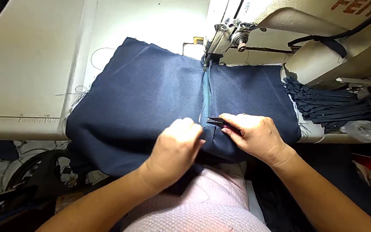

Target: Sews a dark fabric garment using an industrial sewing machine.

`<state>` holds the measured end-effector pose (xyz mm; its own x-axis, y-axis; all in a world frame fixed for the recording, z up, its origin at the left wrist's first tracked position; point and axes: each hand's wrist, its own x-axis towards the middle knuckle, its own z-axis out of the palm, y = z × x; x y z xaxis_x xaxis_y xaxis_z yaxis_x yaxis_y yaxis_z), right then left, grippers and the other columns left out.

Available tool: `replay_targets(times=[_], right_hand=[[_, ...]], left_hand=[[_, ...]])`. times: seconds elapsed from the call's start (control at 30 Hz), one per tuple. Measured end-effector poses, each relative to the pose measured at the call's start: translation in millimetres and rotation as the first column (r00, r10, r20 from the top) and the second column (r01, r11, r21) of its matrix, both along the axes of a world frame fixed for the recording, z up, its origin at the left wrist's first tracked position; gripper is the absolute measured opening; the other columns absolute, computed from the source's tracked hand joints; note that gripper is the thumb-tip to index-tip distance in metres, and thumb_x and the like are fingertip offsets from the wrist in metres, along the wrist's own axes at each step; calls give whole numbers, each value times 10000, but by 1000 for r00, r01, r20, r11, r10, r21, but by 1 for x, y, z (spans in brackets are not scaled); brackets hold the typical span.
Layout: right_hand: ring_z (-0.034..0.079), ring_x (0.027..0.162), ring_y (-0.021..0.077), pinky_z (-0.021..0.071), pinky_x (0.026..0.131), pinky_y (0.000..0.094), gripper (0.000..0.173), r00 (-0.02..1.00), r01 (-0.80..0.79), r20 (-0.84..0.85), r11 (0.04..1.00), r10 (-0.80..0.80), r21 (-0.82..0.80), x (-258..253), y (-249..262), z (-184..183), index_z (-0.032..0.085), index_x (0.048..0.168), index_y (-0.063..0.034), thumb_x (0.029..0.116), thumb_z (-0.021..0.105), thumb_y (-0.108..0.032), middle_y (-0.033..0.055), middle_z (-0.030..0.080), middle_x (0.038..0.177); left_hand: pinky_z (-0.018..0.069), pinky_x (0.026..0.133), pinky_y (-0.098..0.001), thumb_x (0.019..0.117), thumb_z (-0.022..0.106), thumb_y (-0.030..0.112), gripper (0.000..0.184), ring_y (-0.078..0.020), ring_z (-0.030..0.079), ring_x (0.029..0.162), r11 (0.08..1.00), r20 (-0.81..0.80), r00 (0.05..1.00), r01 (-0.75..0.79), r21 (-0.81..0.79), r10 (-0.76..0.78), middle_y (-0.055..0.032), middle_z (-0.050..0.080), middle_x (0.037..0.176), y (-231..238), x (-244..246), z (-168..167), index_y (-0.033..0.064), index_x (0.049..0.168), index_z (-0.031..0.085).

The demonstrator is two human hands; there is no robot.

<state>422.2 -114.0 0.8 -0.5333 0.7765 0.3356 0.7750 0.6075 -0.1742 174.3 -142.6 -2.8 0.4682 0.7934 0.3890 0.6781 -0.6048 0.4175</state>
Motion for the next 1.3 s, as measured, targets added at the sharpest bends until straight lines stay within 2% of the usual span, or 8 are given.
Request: replay_targets(times=[0.07, 0.3, 0.47, 0.6, 0.7, 1.0, 1.1, 1.3], right_hand=[[602, 533, 251, 427, 443, 400, 308, 1000, -12, 27, 999, 11, 40, 0, 0, 1, 775, 1155, -115, 930, 623, -262, 75, 601, 641], [541, 491, 227, 376, 430, 365, 361, 997, -76, 43, 992, 72, 100, 1, -4, -2, 782, 1161, -117, 947, 615, -354, 55, 547, 592], [547, 497, 226, 384, 431, 359, 347, 994, -105, 23, 988, 103, 117, 5, -1, -6, 786, 1148, -117, 967, 601, -347, 61, 566, 609], [524, 489, 212, 366, 432, 346, 320, 988, -155, 20, 975, 154, 161, 8, 0, -9, 792, 1142, -121, 990, 594, -321, 58, 562, 611], [524, 492, 221, 362, 435, 352, 284, 983, -186, 34, 963, 182, 197, 8, 0, -10, 794, 1138, -140, 1015, 579, -277, 61, 562, 610], [517, 492, 227, 349, 432, 350, 262, 986, -162, 63, 965, 153, 204, 4, -14, -5, 792, 1159, -151, 1005, 584, -189, 69, 551, 608], [518, 488, 230, 351, 433, 349, 265, 991, -125, 70, 972, 114, 197, 1, -22, -4, 794, 1163, -158, 1005, 583, -176, 72, 555, 606], [541, 486, 233, 388, 427, 360, 286, 1000, -24, 18, 993, 23, 117, 0, -25, -9, 791, 1157, -130, 1006, 572, -233, 72, 556, 600]], left_hand=[[560, 721, -434, 846, 785, 265, 318, -316, 656, 876, 997, -78, 994, -72, -18, 71, -138, 641, 928, 12, -7, -5, 19, 1030, 704], [528, 650, -374, 863, 727, 127, 132, -231, 626, 719, 999, -21, 1000, 9, -31, -10, -74, 591, 737, 22, -20, -11, 50, 768, 677], [519, 837, -490, 893, 726, 364, 354, -318, 631, 989, 996, -26, 999, 28, -80, -30, -130, 658, 1035, 39, -46, -14, 52, 1058, 708], [459, 847, -420, 941, 644, 337, 234, -221, 583, 947, 982, 55, 984, 171, -80, -167, -41, 627, 942, 60, -79, -23, 117, 889, 705], [461, 862, -400, 966, 598, 286, 218, -205, 579, 956, 978, 28, 980, 199, -70, -197, -29, 621, 931, 70, -93, -18, 125, 868, 707], [548, 756, -460, 924, 670, 461, 476, -332, 656, 894, 988, -32, 988, -154, 10, 154, -155, 655, 931, 27, -18, -7, -3, 1027, 688], [542, 730, -502, 897, 691, 298, 336, -388, 648, 890, 975, -89, 971, -222, 1, 221, -191, 637, 925, 27, -8, -10, -22, 1000, 687], [524, 626, -441, 886, 616, 67, 112, -339, 646, 750, 972, -89, 972, -207, 108, 216, -167, 609, 783, 26, -3, -8, -16, 814, 641]])
